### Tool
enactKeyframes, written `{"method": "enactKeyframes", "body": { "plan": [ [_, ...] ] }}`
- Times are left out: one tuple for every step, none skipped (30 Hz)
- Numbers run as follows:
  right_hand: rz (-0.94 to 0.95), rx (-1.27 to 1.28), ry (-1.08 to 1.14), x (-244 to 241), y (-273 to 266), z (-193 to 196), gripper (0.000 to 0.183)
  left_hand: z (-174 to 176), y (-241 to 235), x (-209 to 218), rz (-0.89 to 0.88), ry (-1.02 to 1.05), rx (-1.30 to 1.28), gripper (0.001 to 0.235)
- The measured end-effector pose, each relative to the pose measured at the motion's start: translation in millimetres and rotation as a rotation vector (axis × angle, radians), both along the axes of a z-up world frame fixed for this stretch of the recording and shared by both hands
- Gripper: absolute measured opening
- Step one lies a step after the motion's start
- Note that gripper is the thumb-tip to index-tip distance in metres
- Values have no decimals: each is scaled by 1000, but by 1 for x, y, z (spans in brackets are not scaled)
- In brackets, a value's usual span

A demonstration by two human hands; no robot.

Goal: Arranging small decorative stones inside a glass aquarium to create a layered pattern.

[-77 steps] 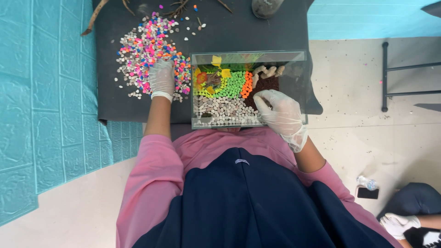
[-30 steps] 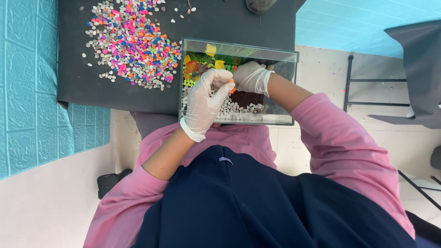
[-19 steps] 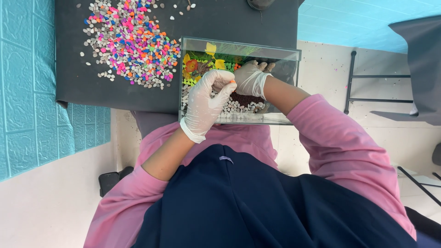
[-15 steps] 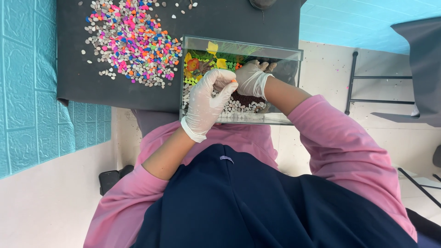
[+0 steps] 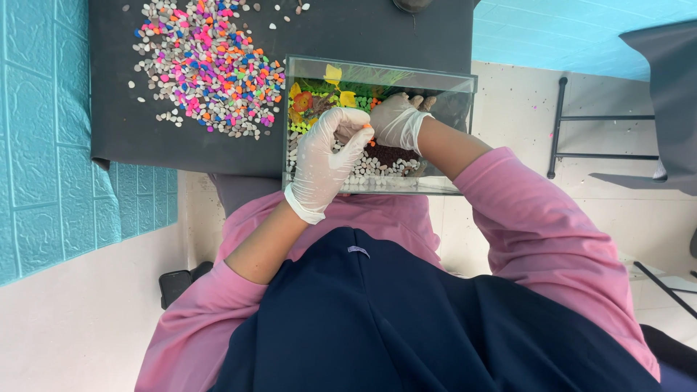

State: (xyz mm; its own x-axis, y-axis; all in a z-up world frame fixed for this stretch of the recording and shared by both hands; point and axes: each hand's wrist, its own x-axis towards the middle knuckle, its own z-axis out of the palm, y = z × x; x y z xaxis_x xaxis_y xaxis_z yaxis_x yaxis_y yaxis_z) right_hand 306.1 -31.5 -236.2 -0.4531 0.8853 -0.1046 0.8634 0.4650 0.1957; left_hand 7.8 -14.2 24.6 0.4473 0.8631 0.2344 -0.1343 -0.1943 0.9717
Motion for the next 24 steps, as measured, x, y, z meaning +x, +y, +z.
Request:
{"method": "enactKeyframes", "body": {
  "plan": [
    [-3,2,-1,-5,1,5,39,-1,0,1,-3,-1,2,15],
    [-36,-19,-5,-11,2,10,37,-1,0,1,3,3,12,15],
    [-65,-41,-9,-18,3,14,35,-2,0,1,12,9,22,16],
    [-65,-40,-9,-22,5,19,35,-2,0,0,13,9,23,16],
    [-93,-63,-13,-26,6,24,33,-1,0,0,9,12,29,15],
    [-122,-85,-17,-30,6,29,31,-1,-1,0,5,16,35,15],
    [-121,-84,-18,-32,8,35,31,0,-1,0,6,14,36,15],
    [-150,-106,-23,-34,9,41,30,2,-1,0,10,15,43,15],
    [-179,-127,-28,-37,11,46,29,3,0,0,14,16,50,14],
    [-177,-126,-29,-39,12,52,29,2,0,0,15,15,51,14],
    [-206,-148,-33,-41,13,57,29,1,-1,1,19,14,52,14],
    [-235,-171,-37,-44,13,62,28,-1,-1,1,22,12,53,14],
    [-236,-170,-37,-47,14,68,28,-1,-1,1,21,12,54,14],
    [-268,-192,-41,-50,15,73,29,-1,-1,1,19,19,67,14],
    [-300,-211,-45,-52,16,79,29,-1,-1,1,16,25,81,14],
    [-301,-208,-46,-54,16,85,29,-1,-1,0,15,23,84,14],
    [-332,-227,-49,-56,18,92,30,-2,-1,0,1,29,70,15],
    [-362,-246,-53,-59,19,98,31,-2,0,-1,-12,35,57,15],
    [-359,-243,-54,-56,17,106,31,-2,0,-1,-8,34,60,15],
    [-386,-263,-59,-53,15,114,33,-2,1,-2,-35,10,20,15],
    [-411,-283,-63,-51,12,121,35,-3,2,-3,-61,-14,-21,15],
    [-406,-282,-65,-46,8,128,35,-3,2,-3,-55,-15,-19,15],
    [-434,-304,-69,-41,3,135,37,-3,2,-3,-52,-4,-17,16],
    [-462,-327,-73,-35,-2,142,39,-3,1,-3,-48,8,-15,17]
  ]
}}
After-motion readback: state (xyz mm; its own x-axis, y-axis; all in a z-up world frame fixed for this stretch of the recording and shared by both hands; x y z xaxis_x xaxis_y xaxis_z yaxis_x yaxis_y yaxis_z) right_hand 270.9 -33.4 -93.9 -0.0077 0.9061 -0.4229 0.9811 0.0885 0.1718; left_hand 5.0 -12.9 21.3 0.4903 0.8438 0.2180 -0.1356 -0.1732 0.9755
